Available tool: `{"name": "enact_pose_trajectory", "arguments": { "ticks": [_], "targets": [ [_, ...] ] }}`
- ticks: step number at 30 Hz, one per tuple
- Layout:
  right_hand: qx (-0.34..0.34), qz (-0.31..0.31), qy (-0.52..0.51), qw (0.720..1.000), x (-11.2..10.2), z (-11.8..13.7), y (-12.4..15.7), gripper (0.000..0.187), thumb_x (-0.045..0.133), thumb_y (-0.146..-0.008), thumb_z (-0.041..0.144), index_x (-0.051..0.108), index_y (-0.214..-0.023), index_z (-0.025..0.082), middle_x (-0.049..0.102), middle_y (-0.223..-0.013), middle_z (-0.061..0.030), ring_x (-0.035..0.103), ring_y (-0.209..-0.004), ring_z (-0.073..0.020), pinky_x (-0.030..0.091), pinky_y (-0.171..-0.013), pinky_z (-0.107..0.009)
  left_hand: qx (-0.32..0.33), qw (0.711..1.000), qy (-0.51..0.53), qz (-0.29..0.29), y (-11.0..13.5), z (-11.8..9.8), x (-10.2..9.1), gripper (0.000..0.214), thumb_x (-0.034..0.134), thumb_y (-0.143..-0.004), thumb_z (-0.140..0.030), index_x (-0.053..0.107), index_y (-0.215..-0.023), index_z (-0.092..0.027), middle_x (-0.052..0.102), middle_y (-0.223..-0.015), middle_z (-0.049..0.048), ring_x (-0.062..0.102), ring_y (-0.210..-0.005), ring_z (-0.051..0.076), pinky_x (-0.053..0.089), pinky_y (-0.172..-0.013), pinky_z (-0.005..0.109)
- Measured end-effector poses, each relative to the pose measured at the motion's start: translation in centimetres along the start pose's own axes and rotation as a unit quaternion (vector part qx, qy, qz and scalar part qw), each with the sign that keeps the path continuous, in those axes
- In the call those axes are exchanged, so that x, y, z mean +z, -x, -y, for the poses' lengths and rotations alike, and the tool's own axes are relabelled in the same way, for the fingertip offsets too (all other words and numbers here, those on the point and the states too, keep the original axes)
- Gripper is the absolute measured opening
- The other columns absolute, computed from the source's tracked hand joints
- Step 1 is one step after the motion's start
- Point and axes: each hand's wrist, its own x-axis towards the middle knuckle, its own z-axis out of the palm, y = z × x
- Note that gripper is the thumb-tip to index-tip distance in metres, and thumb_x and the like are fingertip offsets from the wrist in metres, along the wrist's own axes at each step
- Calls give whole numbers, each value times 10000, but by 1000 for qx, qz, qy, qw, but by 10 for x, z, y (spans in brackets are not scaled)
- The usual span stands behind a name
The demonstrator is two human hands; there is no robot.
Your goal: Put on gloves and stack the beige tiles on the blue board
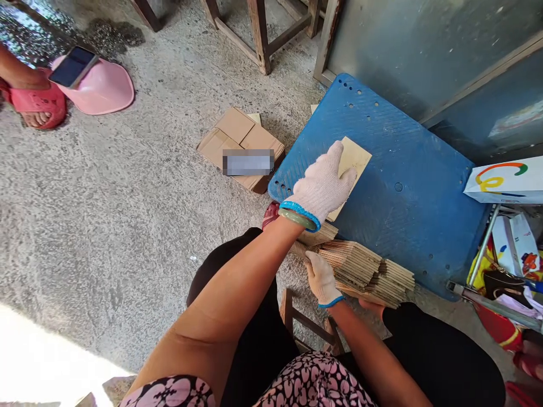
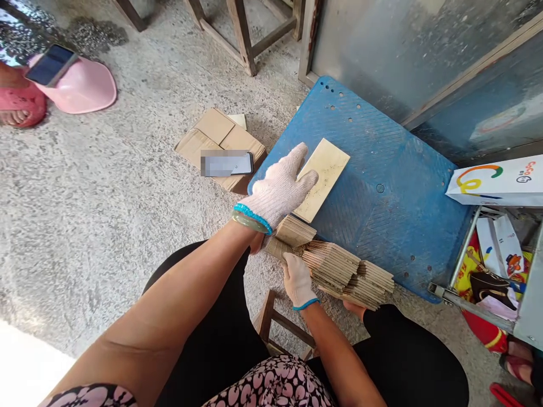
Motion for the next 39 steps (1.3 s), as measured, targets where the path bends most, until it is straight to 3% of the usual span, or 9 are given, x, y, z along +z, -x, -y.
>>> {"name": "enact_pose_trajectory", "arguments": {
  "ticks": [5,12,17,22,26,30,33,36,39],
  "targets": [
    [79,38,-122,989,-29,-4,-32,323,410,-905,272,657,-1091,182,692,-1053,-103,621,-979,-235,477,-891,-369,2,1000,3,-2,-5,5,4,635,377,-931,-485,229,-1522,-305,478,-1429,53,463,-1277,300,413,-1029,477],
    [150,108,-279,942,-142,-15,-76,288,551,-793,387,710,-906,175,710,-838,-29,614,-801,-199,472,-729,-298,15,999,-25,35,-10,15,6,609,398,-904,-503,307,-1471,-300,524,-1389,66,536,-1195,296,478,-936,453],
    [226,18,-420,879,-213,-29,-98,372,690,-678,460,689,-884,151,706,-768,-37,609,-660,-176,492,-583,-278,42,992,-77,95,-3,19,18,734,529,-787,-617,374,-1421,-281,591,-1295,95,600,-1094,324,508,-834,435],
    [215,-55,-494,840,-257,-36,-128,419,760,-627,463,666,-913,172,726,-816,-66,674,-740,-216,540,-613,-319,59,987,-83,124,12,8,48,1192,727,-550,-635,157,-1517,-235,520,-1354,149,583,-1110,345,490,-854,394],
    [211,-62,-503,836,-276,-33,-143,447,782,-618,451,655,-933,161,734,-858,-89,692,-787,-237,560,-635,-349,89,990,-90,60,18,-1,64,1379,788,-436,-591,67,-1525,-149,419,-1405,198,494,-1192,384,421,-972,437],
    [209,-58,-497,841,-279,-26,-152,432,762,-664,467,641,-945,161,732,-868,-92,698,-794,-237,564,-623,-334,75,992,-94,25,15,-8,68,1277,757,-509,-507,67,-1513,-124,472,-1309,205,508,-1155,375,401,-973,453],
    [210,-107,-528,816,-274,-20,-152,395,713,-734,508,596,-945,197,729,-879,-73,699,-837,-222,569,-677,-339,45,995,-88,33,8,-13,69,1269,757,-485,-513,105,-1501,-120,492,-1273,200,539,-1113,365,435,-922,436],
    [219,-178,-529,800,-268,-15,-133,403,687,-764,535,581,-976,210,721,-922,-73,697,-846,-202,570,-721,-334,9,997,-69,37,-2,-13,69,1269,765,-455,-543,149,-1485,-133,512,-1249,184,570,-1074,346,480,-845,405],
    [248,-189,-482,819,-256,-14,-91,448,716,-747,492,602,-1072,207,713,-1001,-90,696,-847,-202,574,-744,-343,-30,997,-70,27,-14,-9,67,1239,771,-455,-569,187,-1468,-162,513,-1260,179,579,-1085,347,495,-826,402]
  ]
}}
